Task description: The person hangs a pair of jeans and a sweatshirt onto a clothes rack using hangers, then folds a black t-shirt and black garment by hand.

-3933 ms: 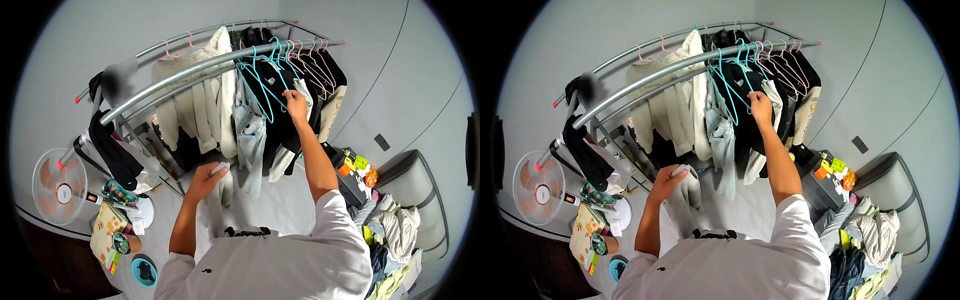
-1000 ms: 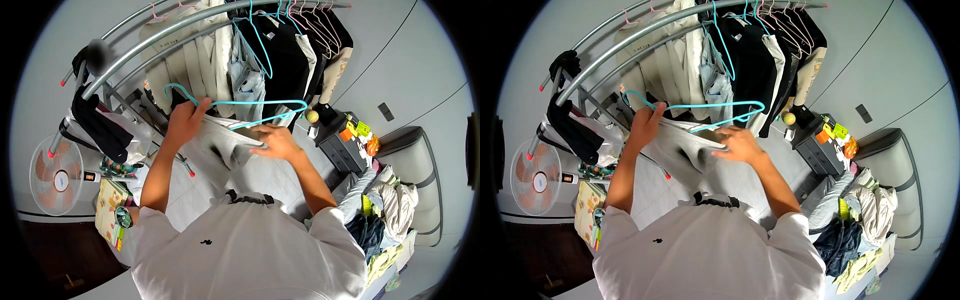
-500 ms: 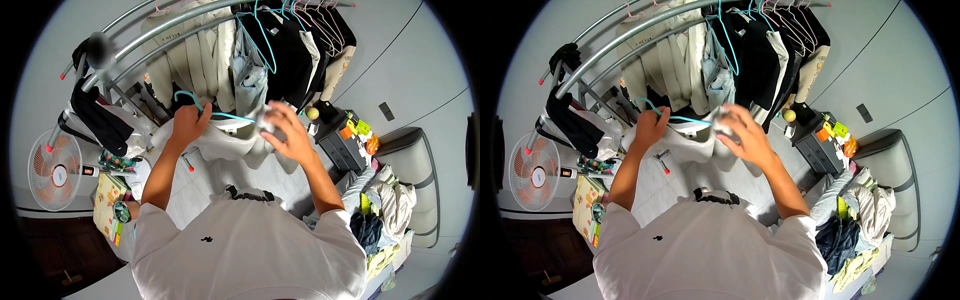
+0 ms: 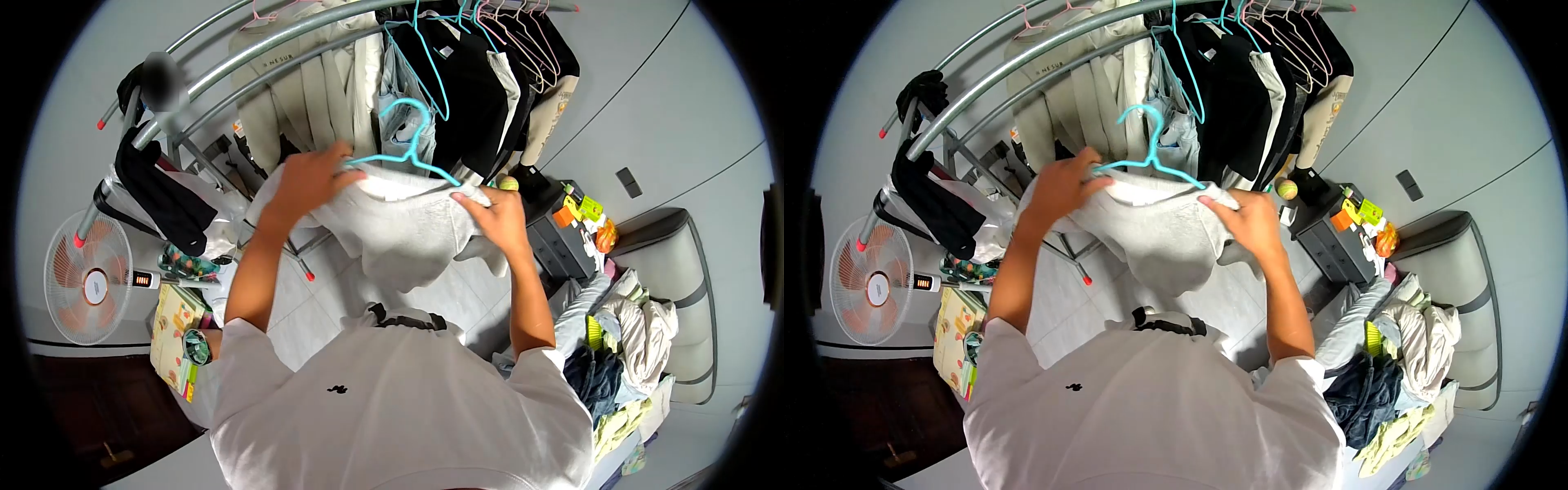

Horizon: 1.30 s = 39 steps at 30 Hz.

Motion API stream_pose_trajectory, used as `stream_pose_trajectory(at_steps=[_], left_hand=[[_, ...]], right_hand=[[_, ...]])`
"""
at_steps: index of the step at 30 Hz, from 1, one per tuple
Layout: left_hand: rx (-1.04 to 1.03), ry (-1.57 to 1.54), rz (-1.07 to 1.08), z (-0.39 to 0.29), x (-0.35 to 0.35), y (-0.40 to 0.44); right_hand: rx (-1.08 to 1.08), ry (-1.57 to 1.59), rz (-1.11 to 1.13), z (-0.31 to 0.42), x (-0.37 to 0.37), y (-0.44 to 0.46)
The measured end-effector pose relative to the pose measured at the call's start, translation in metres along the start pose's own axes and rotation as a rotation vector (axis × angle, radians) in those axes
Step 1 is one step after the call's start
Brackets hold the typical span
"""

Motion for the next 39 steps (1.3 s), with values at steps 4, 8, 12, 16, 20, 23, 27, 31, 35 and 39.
stream_pose_trajectory(at_steps=[4,8,12,16,20,23,27,31,35,39], left_hand=[[0.095,-0.046,0.014,0.058,-0.001,-0.008],[0.193,-0.172,-0.126,0.080,-0.004,-0.016],[0.345,-0.266,-0.322,0.114,-0.002,-0.030],[0.235,-0.192,-0.640,0.092,-0.004,-0.032],[0.331,-0.414,-0.659,0.093,-0.053,-0.065],[0.329,-0.769,-0.490,0.064,-0.093,-0.085],[0.406,-0.947,-0.404,0.047,-0.142,-0.111],[0.392,-1.107,-0.401,0.027,-0.159,-0.121],[0.503,-1.117,-0.361,0.020,-0.165,-0.134],[0.569,-1.135,-0.311,0.024,-0.169,-0.150]], right_hand=[[0.013,-0.006,-0.002,-0.005,0.015,-0.004],[0.044,0.116,0.104,-0.013,0.013,-0.004],[-0.049,0.323,0.275,-0.030,0.013,-0.016],[-0.248,0.587,0.156,-0.030,-0.017,-0.013],[-0.282,0.793,-0.002,-0.012,-0.030,0.016],[-0.320,0.812,-0.067,0.002,-0.023,0.055],[-0.249,0.685,-0.111,0.021,-0.009,0.113],[-0.193,0.661,-0.081,0.027,-0.030,0.154],[-0.241,0.638,0.055,0.006,-0.074,0.143],[-0.285,0.610,-0.093,-0.033,-0.109,0.102]])
Point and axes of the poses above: each hand's wrist, its own y-axis towards the middle knuckle, its own x-axis out of the back of the hand, z = x × y, the point moved 5 cm from there along y, towards the middle knuckle, and after that the axes turned 6 degrees about -y, right-handed, at the moved point
